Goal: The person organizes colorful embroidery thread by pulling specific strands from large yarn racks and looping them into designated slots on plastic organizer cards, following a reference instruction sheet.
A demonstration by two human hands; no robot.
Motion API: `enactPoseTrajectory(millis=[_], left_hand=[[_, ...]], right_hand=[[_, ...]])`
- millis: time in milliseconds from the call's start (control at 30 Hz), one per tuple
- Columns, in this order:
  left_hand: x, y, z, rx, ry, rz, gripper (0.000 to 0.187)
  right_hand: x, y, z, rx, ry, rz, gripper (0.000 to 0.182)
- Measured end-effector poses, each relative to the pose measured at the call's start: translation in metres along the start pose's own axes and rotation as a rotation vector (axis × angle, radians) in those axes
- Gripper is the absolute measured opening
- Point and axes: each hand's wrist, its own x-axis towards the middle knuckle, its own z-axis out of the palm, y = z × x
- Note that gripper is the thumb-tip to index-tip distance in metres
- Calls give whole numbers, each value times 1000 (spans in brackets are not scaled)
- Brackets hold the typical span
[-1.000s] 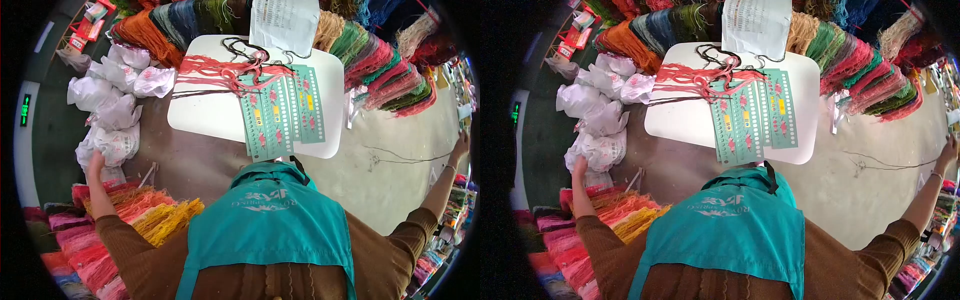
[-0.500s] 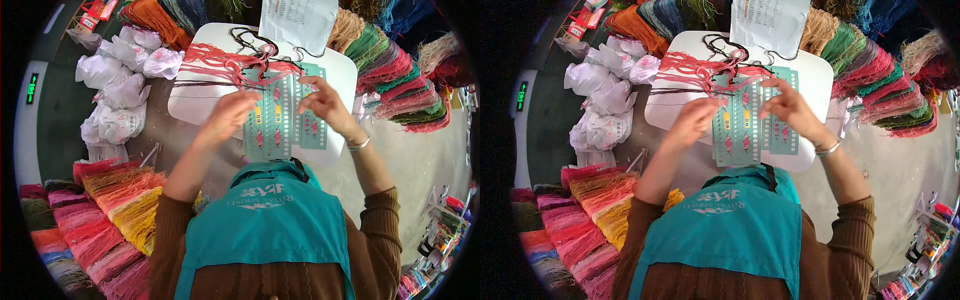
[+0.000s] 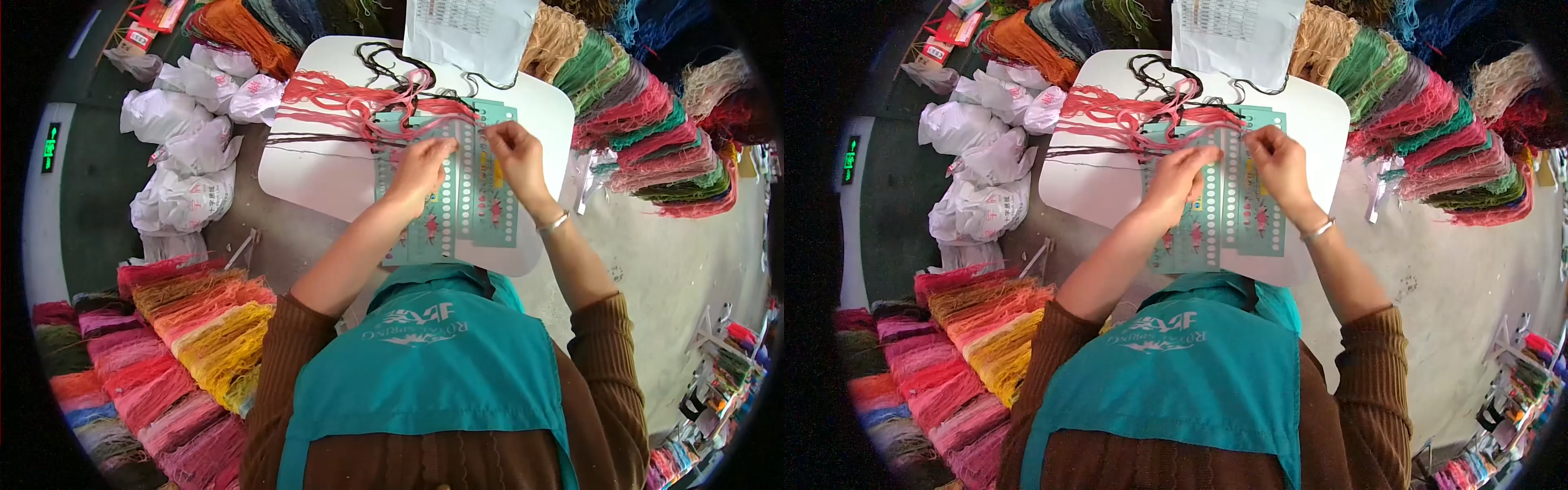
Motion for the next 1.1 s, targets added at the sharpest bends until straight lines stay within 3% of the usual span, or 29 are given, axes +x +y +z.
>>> enactPoseTrajectory(millis=[100,200,233,333,433,533,633,733,967,1100], left_hand=[[16,-2,6,-74,21,-40,30],[23,2,11,-59,28,-80,29],[26,3,12,-38,30,-101,28],[41,0,13,-26,-36,-127,19],[51,-9,25,213,25,80,17],[40,1,32,202,42,8,11],[37,-11,24,230,83,75,11],[30,-17,9,258,83,55,11],[21,-18,-2,245,49,79,33],[20,-16,-8,208,78,15,31]], right_hand=[[24,23,-3,75,26,105,15],[29,32,3,13,0,24,17],[28,33,1,17,-25,89,17],[29,37,-3,118,-64,102,16],[26,28,-8,232,-134,129,14],[23,19,-6,273,-170,76,12],[18,14,2,160,-116,28,12],[19,24,9,167,-117,111,11],[5,19,19,106,-187,79,10],[5,24,21,124,-153,95,9]])
